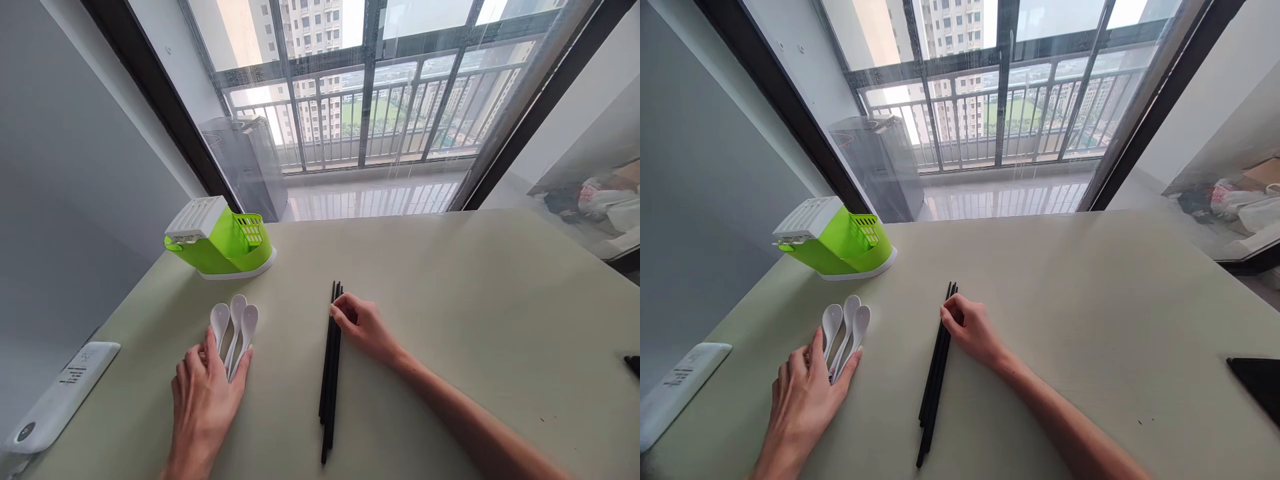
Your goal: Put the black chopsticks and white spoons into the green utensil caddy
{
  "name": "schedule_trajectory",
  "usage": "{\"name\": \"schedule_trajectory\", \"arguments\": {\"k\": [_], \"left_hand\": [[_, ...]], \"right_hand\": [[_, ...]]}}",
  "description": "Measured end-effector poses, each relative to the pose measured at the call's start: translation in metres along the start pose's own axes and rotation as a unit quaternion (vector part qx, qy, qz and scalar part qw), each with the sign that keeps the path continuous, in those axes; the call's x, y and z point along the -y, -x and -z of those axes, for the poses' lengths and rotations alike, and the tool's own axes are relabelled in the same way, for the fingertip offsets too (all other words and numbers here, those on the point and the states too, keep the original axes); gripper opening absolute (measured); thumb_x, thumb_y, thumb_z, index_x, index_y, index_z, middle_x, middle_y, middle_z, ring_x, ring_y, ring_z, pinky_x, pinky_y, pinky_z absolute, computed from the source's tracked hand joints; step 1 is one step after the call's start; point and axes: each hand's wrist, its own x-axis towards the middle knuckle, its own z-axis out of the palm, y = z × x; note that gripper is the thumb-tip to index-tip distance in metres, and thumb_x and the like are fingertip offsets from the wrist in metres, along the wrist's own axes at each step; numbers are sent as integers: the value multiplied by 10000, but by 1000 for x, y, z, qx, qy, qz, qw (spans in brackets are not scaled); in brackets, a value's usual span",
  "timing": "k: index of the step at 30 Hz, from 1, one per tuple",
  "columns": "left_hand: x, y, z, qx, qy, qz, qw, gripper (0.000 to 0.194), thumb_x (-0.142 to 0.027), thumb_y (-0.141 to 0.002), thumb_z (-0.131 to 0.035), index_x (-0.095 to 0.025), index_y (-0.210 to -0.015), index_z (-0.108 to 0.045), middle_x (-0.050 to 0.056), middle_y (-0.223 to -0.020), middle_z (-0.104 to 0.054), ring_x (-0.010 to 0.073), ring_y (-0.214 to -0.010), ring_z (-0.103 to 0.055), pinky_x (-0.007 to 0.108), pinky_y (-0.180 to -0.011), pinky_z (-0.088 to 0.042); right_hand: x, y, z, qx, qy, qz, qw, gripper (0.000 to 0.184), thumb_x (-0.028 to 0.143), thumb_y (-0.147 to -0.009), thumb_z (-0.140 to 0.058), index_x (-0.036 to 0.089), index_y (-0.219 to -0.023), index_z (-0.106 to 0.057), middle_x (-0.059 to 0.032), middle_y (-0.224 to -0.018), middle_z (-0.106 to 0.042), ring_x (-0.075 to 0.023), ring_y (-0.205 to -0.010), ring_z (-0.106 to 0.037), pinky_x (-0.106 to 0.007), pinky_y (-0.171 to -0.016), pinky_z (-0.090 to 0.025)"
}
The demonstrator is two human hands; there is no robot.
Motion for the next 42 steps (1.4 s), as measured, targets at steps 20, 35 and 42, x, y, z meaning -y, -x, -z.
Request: {"name": "schedule_trajectory", "arguments": {"k": [20, 35, 42], "left_hand": [[1, -4, -6, 27, -4, -15, 1000, 728, -542, -962, -336, 12, -1411, -480, 223, -1095, -637, 340, -943, -629, 446, -852, -480], [-6, -4, 0, 68, -18, -56, 996, 448, -426, -1006, -370, -98, -1201, -605, 148, -1040, -645, 306, -961, -649, 401, -813, -476], [-9, -3, 0, 72, -14, -76, 994, 371, -377, -1029, -354, -130, -1129, -611, 131, -1022, -661, 282, -897, -655, 394, -809, -486]], "right_hand": [[-2, -1, 0, -3, 9, 5, 1000, 270, 422, -961, -510, 220, -783, -532, 53, -607, -464, -114, -554, -398, -253, -530, -324], [-1, 0, 0, 0, 4, -1, 1000, 236, 385, -960, -512, 219, -793, -533, 59, -604, -447, -114, -555, -383, -256, -532, -298], [-3, -1, 0, 3, 4, 3, 1000, 226, 364, -965, -517, 214, -797, -535, 61, -607, -440, -110, -562, -377, -258, -537, -292]]}}
